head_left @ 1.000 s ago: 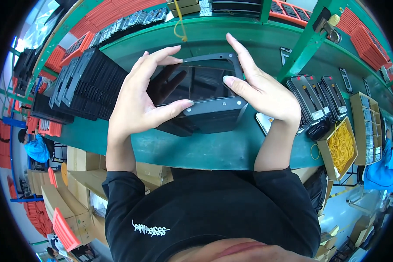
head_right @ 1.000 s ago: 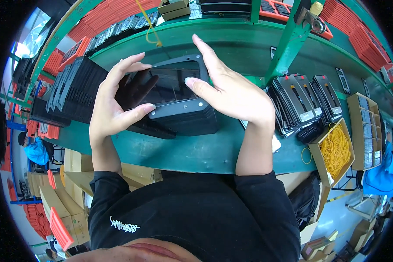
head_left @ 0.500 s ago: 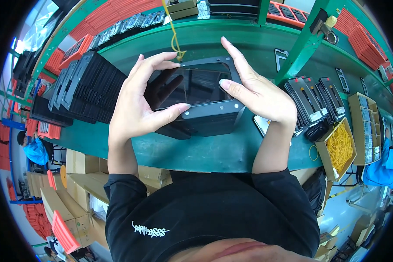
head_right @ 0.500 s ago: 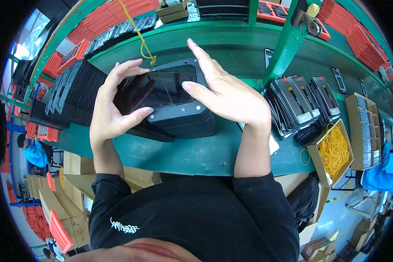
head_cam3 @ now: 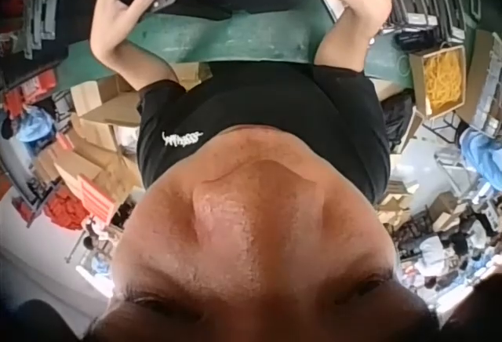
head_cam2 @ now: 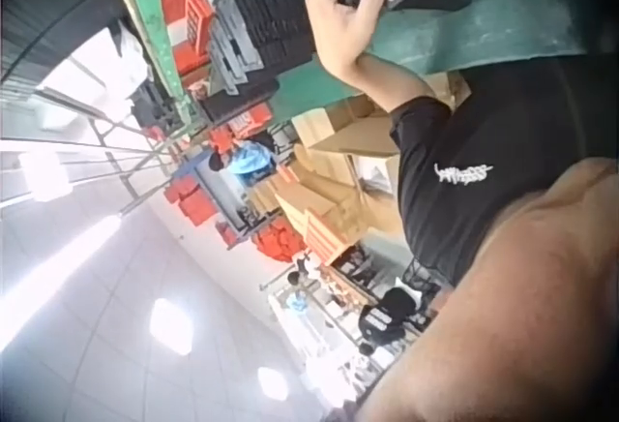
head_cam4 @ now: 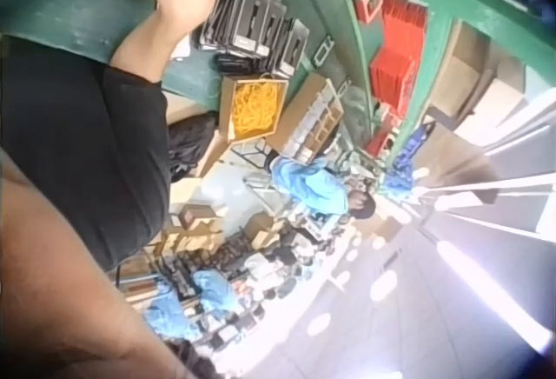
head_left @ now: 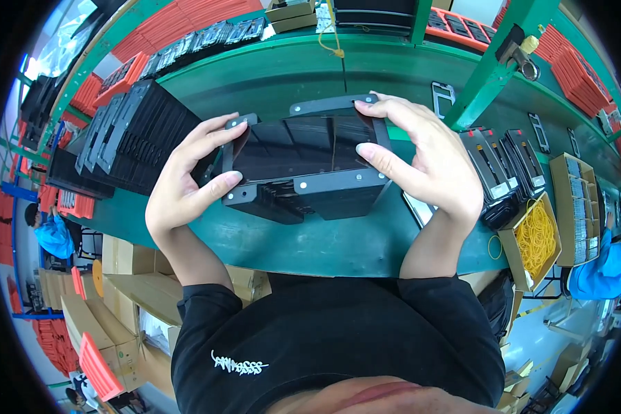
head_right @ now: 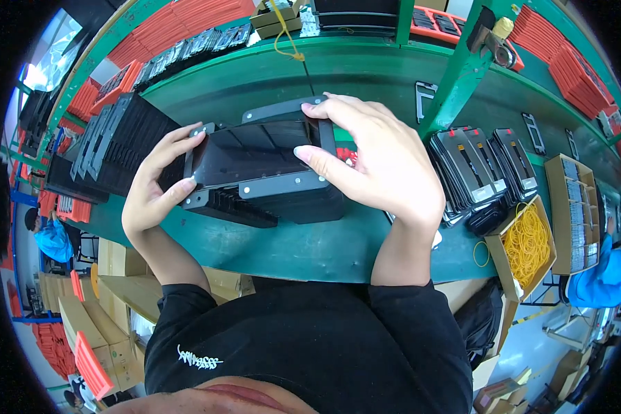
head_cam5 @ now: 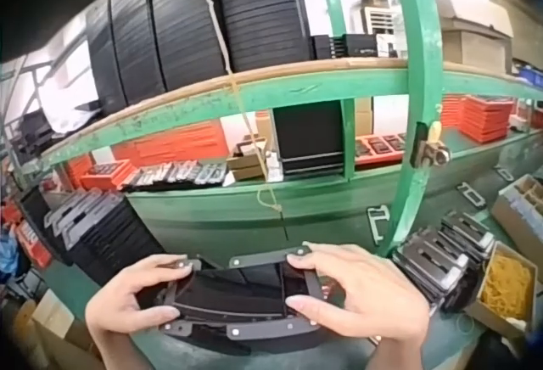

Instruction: Assembling screen modules and internal cables into plastic electronic housings on a factory production line.

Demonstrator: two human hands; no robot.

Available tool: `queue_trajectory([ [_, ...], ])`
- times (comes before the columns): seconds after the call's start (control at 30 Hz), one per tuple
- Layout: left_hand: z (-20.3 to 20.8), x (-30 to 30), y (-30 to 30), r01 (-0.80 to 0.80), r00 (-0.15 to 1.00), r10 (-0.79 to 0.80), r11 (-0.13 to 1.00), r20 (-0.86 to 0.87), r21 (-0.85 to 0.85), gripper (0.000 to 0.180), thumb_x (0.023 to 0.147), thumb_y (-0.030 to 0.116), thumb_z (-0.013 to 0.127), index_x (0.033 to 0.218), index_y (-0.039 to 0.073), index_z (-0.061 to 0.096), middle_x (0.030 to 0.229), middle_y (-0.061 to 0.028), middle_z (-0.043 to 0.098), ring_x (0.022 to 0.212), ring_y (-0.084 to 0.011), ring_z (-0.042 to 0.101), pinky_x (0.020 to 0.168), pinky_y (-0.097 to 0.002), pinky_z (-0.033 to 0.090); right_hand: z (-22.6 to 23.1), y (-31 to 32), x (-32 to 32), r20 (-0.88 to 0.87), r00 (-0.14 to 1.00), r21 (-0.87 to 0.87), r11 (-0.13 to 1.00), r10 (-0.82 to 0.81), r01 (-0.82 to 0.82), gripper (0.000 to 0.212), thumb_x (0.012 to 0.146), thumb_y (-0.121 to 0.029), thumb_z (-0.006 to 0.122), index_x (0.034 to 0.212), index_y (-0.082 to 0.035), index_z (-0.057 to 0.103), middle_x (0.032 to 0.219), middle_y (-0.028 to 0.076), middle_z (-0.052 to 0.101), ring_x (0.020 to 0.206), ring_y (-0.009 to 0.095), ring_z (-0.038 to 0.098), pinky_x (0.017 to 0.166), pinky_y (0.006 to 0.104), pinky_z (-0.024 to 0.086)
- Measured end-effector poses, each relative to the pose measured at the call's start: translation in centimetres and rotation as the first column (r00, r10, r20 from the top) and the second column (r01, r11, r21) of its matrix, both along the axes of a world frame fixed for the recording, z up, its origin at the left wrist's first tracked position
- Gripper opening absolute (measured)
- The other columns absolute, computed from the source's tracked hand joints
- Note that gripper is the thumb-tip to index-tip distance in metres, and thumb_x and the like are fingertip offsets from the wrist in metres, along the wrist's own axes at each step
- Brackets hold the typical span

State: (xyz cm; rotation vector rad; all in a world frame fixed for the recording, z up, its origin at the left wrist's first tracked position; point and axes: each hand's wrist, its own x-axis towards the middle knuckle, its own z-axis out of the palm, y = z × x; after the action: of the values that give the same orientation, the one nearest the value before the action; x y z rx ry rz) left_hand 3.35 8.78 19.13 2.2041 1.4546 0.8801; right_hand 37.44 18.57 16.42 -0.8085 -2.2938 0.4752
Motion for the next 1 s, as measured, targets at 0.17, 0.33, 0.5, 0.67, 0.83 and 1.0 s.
queue_trajectory([
  [0.17, -1.2, 0.0, 0.1, -0.004, 0.985, 0.024, 0.993, 0.170, -0.118, 0.058, 0.082, 0.022, 0.075, 0.134, -0.001, 0.064, 0.139, -0.0192, 0.057, 0.130, -0.0299, 0.057, 0.113, -0.0391, 0.039, -0.2, -0.3, -0.5, -0.045, 0.999, -0.033, 0.999, -0.030, 0.028, 0.047, 0.091, -0.037, 0.072, 0.126, -0.006, 0.069, 0.133, 0.020, 0.065, 0.125, 0.041, 0.061, 0.102, 0.0420, 0.050],
  [0.33, -4.5, 0.6, 1.2, 0.024, 0.883, 0.015, 0.997, 0.468, -0.078, 0.049, 0.084, 0.016, 0.072, 0.130, 0.001, 0.063, 0.132, -0.0141, 0.060, 0.120, -0.0236, 0.059, 0.109, -0.0350, 0.042, -0.4, 0.3, -0.1, -0.044, 0.997, -0.124, 0.990, 0.057, -0.062, 0.048, 0.096, -0.027, 0.067, 0.137, -0.004, 0.063, 0.133, 0.019, 0.066, 0.122, 0.031, 0.063, 0.104, 0.0368, 0.048],
  [0.5, -9.0, 4.4, 2.1, 0.013, 0.363, -0.026, 1.000, 0.931, 0.023, 0.048, 0.082, 0.022, 0.059, 0.126, 0.002, 0.057, 0.126, -0.0120, 0.058, 0.117, -0.0192, 0.056, 0.106, -0.0310, 0.041, -2.0, 4.4, -2.0, -0.164, 0.960, -0.263, 0.927, 0.229, -0.266, 0.050, 0.103, -0.033, 0.058, 0.144, -0.004, 0.058, 0.135, 0.015, 0.065, 0.120, 0.026, 0.062, 0.103, 0.0335, 0.047],
  [0.67, -7.9, 5.1, 1.3, -0.058, 0.409, 0.051, 0.998, 0.911, -0.029, 0.050, 0.080, 0.025, 0.054, 0.124, 0.001, 0.057, 0.121, -0.0113, 0.057, 0.114, -0.0195, 0.055, 0.105, -0.0314, 0.040, -8.3, 9.2, -7.8, -0.729, 0.676, -0.621, 0.521, -0.110, -0.586, 0.062, 0.110, -0.048, 0.040, 0.153, -0.004, 0.047, 0.141, 0.014, 0.061, 0.122, 0.022, 0.058, 0.107, 0.0368, 0.046],
  [0.83, -8.4, 5.1, 0.0, -0.176, 0.611, 0.081, 0.984, 0.788, 0.035, 0.050, 0.080, 0.025, 0.053, 0.122, -0.001, 0.058, 0.120, -0.0114, 0.058, 0.115, -0.0208, 0.055, 0.107, -0.0324, 0.039, -8.5, 6.9, -10.2, -0.869, 0.448, -0.481, 0.146, -0.208, -0.865, 0.061, 0.111, -0.048, 0.037, 0.152, -0.005, 0.048, 0.140, 0.015, 0.060, 0.125, 0.023, 0.056, 0.110, 0.0377, 0.045],
  [1.0, -9.1, 5.5, -0.5, -0.218, 0.557, 0.084, 0.975, 0.826, 0.048, 0.049, 0.080, 0.029, 0.053, 0.118, -0.002, 0.061, 0.125, -0.0152, 0.059, 0.121, -0.0243, 0.055, 0.108, -0.0349, 0.038, -7.9, 7.8, -9.0, -0.794, 0.598, -0.598, 0.315, -0.108, -0.737, 0.059, 0.107, -0.044, 0.050, 0.151, -0.005, 0.050, 0.127, 0.010, 0.066, 0.114, 0.017, 0.060, 0.104, 0.0318, 0.047],
])
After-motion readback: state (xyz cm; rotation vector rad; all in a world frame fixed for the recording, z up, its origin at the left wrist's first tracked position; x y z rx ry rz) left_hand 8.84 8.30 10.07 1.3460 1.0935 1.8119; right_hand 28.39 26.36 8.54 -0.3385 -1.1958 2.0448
